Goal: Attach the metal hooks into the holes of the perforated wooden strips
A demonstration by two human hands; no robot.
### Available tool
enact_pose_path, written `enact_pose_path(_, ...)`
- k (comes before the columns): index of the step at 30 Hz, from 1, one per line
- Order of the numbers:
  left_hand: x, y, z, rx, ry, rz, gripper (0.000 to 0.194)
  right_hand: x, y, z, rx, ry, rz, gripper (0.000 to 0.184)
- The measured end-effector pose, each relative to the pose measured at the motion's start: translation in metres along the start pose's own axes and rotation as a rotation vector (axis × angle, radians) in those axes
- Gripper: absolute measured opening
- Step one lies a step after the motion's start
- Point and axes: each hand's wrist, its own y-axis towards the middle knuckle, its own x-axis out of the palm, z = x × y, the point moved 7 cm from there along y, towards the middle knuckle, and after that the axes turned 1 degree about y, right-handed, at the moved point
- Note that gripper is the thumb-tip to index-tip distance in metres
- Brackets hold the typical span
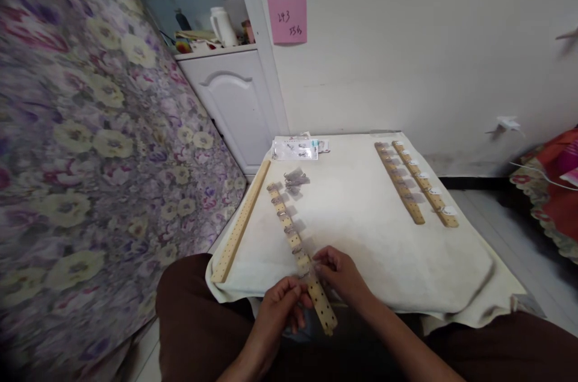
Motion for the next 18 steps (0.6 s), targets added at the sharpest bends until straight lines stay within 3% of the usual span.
enact_pose_path(7,-0.016,0.002,-0.001,0.077,0.150,0.025,0.028,0.000,0.007,-0.001,0.007,-0.100,-0.001,0.012)
enact_pose_path(13,-0.027,-0.009,0.027,0.324,0.404,0.165,0.015,-0.001,0.006,0.000,0.012,-0.153,-0.011,0.012)
enact_pose_path(18,-0.021,-0.014,0.043,0.541,0.587,0.142,0.022,-0.004,0.006,-0.001,-0.025,-0.226,0.001,0.014)
